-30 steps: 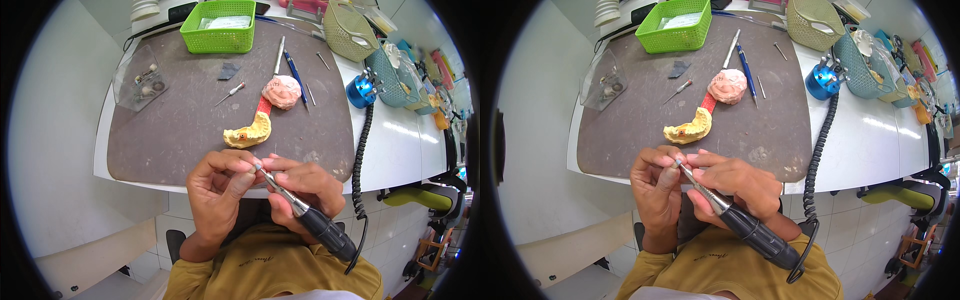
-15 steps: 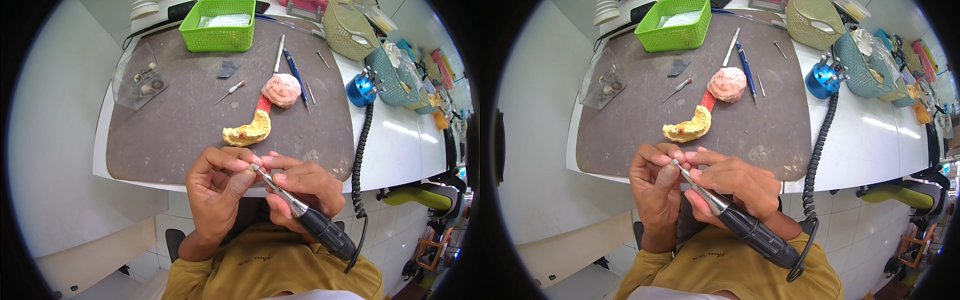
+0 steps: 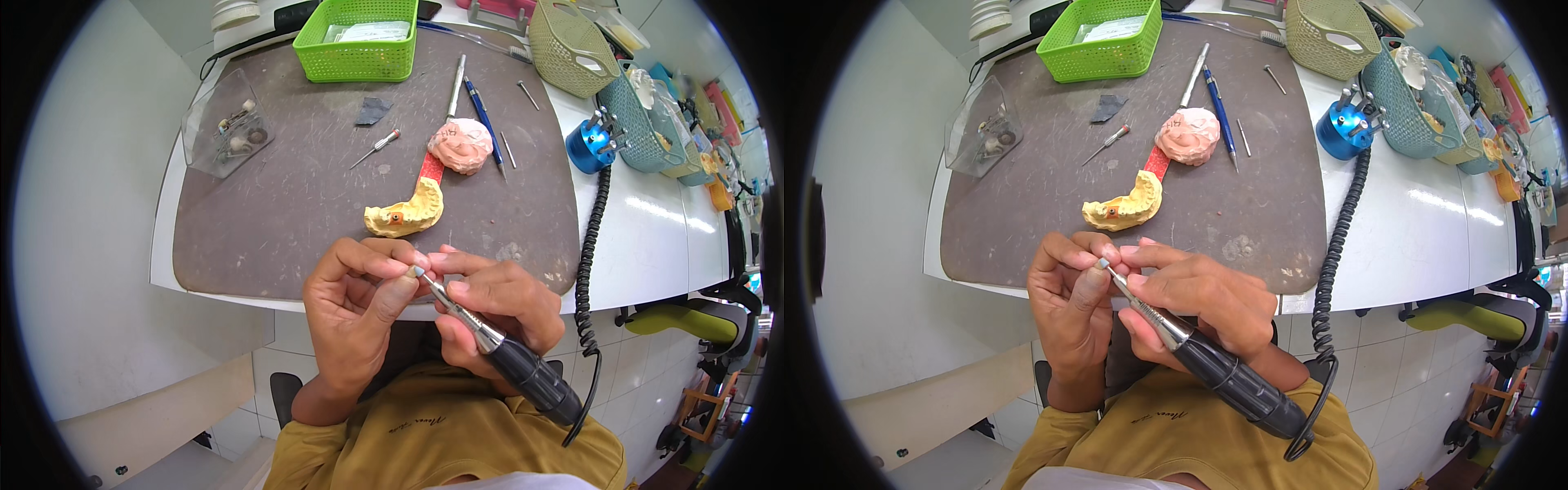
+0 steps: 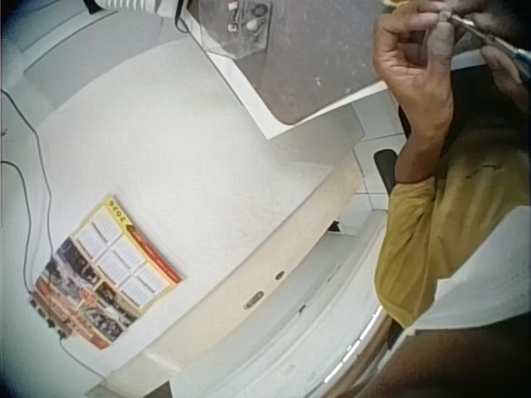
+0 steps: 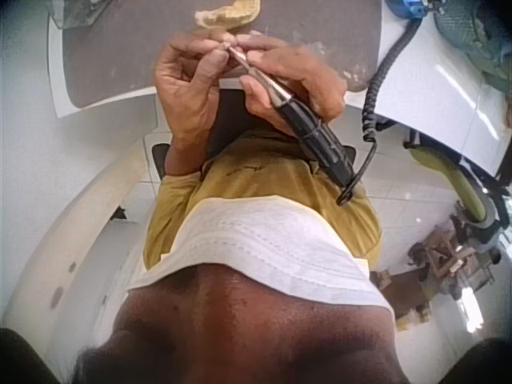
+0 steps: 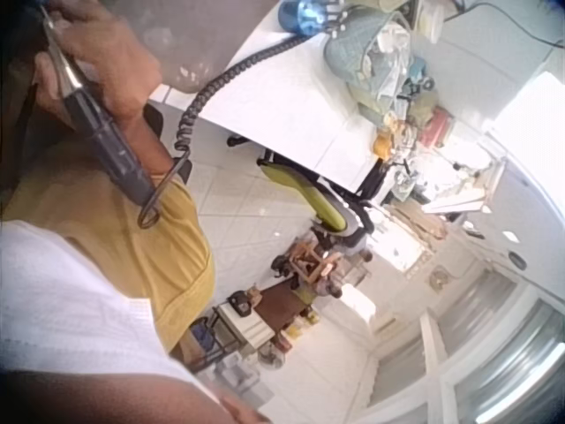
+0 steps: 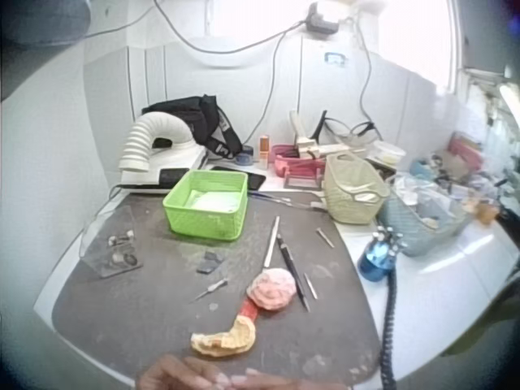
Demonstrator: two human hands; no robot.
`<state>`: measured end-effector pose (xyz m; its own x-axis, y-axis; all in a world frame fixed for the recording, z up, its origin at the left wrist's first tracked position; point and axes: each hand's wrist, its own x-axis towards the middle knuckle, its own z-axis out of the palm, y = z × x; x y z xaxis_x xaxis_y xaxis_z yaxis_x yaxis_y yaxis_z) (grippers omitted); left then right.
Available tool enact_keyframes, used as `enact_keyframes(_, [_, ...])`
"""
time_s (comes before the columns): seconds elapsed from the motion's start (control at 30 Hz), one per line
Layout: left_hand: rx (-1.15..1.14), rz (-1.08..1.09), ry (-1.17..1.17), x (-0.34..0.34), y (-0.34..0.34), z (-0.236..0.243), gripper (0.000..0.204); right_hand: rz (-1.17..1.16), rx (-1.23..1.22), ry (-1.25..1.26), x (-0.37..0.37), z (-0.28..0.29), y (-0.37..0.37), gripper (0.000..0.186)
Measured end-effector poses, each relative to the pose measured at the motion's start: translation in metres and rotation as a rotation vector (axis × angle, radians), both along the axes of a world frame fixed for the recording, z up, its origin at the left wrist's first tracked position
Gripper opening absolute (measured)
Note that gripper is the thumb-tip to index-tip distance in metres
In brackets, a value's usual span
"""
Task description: The person polishes a dental crown using a rotary tool, then places it onto a dental mold. They use a small blade to scrape the edges of the mold.
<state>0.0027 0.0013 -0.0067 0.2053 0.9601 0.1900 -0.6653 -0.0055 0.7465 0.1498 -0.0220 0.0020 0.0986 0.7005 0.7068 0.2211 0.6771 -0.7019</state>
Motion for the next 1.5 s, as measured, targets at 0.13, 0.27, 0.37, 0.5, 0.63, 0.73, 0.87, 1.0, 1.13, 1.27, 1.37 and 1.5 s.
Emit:
enact_keyframes(0.13, [0.009, 0.001, 0.0, -0.0003, 0.0002, 0.0007, 0.012, -0.001, -0.003, 0.003, -0.0003, 0.0014, -0.0003, 0.028])
enact_keyframes(0.27, [0.004, 0.009, 0.004, 0.0002, 0.0, 0.0004, 0.012, -0.007, -0.011, 0.027, -0.0017, 0.0011, -0.0003, 0.026])
enact_keyframes(0.37, [0.0, 0.002, 0.001, 0.0013, 0.0003, 0.0027, 0.012, 0.007, -0.004, 0.013, 0.0002, 0.0016, -0.0006, 0.026])
enact_keyframes(0.5, [-0.009, 0.016, 0.014, 0.0003, -0.0008, 0.0019, 0.013, -0.003, -0.001, 0.023, -0.0013, 0.0008, 0.0001, 0.025])
enact_keyframes(0.63, [0.004, 0.01, 0.015, 0.0002, -0.0004, 0.0006, 0.013, 0.008, -0.01, 0.022, -0.0005, 0.0021, -0.0008, 0.025])
enact_keyframes(0.73, [0.001, 0.011, 0.014, -0.0002, -0.0011, 0.0001, 0.013, 0.008, -0.006, 0.018, -0.0005, 0.0012, -0.0005, 0.025])
enact_keyframes(0.87, [0.008, 0.017, 0.004, -0.0002, -0.0011, -0.0007, 0.013, 0.045, -0.023, 0.038, 0.0009, 0.0023, -0.0013, 0.027])
enact_keyframes(1.0, [0.021, 0.034, 0.016, 0.001, -0.0012, 0.0004, 0.011, -0.003, -0.003, 0.084, -0.002, -0.0005, -0.0013, 0.027])
enact_keyframes(1.13, [0.027, 0.051, 0.014, 0.0017, -0.0012, 0.0002, 0.01, -0.008, 0.008, 0.062, -0.0023, -0.0002, -0.0003, 0.027])
enact_keyframes(1.27, [0.033, 0.047, -0.002, 0.0017, 0.0001, -0.0015, 0.009, -0.025, 0.004, 0.031, -0.0024, -0.0012, 0.0004, 0.028])
enact_keyframes(1.37, [0.063, 0.045, -0.005, 0.0016, 0.0001, -0.0052, 0.012, -0.024, -0.002, 0.005, -0.0013, 0.0007, 0.0003, 0.029])
enact_keyframes(1.5, [0.001, 0.045, 0.01, 0.0015, -0.0024, 0.0013, 0.021, -0.014, -0.005, -0.003, -0.0007, 0.0027, -0.0001, 0.028])
